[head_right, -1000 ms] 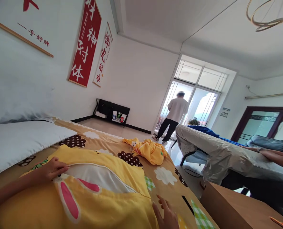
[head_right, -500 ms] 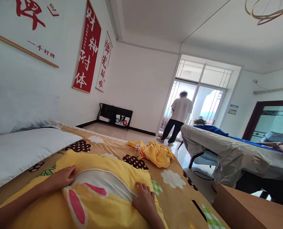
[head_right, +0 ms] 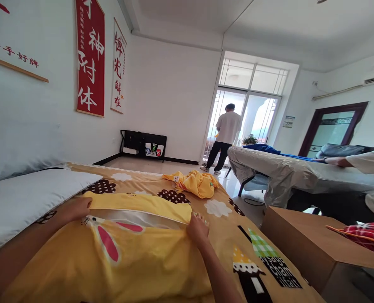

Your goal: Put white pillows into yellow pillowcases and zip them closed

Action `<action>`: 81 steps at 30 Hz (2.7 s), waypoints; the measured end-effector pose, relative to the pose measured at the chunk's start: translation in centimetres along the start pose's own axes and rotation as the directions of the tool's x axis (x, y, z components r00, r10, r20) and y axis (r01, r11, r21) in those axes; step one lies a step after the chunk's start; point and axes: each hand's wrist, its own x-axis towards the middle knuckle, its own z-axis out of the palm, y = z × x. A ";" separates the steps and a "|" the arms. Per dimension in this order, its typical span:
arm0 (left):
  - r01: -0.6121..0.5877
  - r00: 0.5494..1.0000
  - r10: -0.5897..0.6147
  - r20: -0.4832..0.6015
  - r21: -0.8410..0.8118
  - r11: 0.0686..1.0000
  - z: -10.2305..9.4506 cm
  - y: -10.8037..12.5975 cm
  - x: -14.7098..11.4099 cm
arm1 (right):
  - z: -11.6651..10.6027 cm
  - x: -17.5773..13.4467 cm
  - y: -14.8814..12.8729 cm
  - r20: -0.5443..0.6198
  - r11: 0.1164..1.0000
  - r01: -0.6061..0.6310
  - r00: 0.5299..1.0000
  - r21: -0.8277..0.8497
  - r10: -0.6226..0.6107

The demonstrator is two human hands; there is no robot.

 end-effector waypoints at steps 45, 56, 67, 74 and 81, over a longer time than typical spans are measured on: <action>-0.345 0.931 0.228 -0.286 -0.480 0.806 14.0 -0.9 1.7 | 7.0 0.4 6.2 0.178 0.951 0.118 0.969 0.285 -0.173; -0.294 0.944 0.105 -0.312 -0.658 0.693 12.8 -1.0 0.2 | 2.5 -1.9 -5.7 0.047 0.662 0.511 0.771 0.549 -0.635; -0.522 0.816 0.289 -0.500 -0.423 0.741 9.9 0.7 -3.4 | 5.0 -3.8 -4.8 -0.001 0.658 0.531 0.779 0.534 -0.627; -0.505 0.846 0.516 -0.133 -0.510 0.696 7.9 2.7 -6.2 | 4.6 -5.4 0.6 -0.020 0.812 0.464 0.872 0.355 -0.489; -0.588 0.806 0.581 -0.116 -0.274 0.761 3.7 7.3 -5.0 | 1.0 -2.8 2.3 0.114 0.839 0.483 0.846 0.248 -0.521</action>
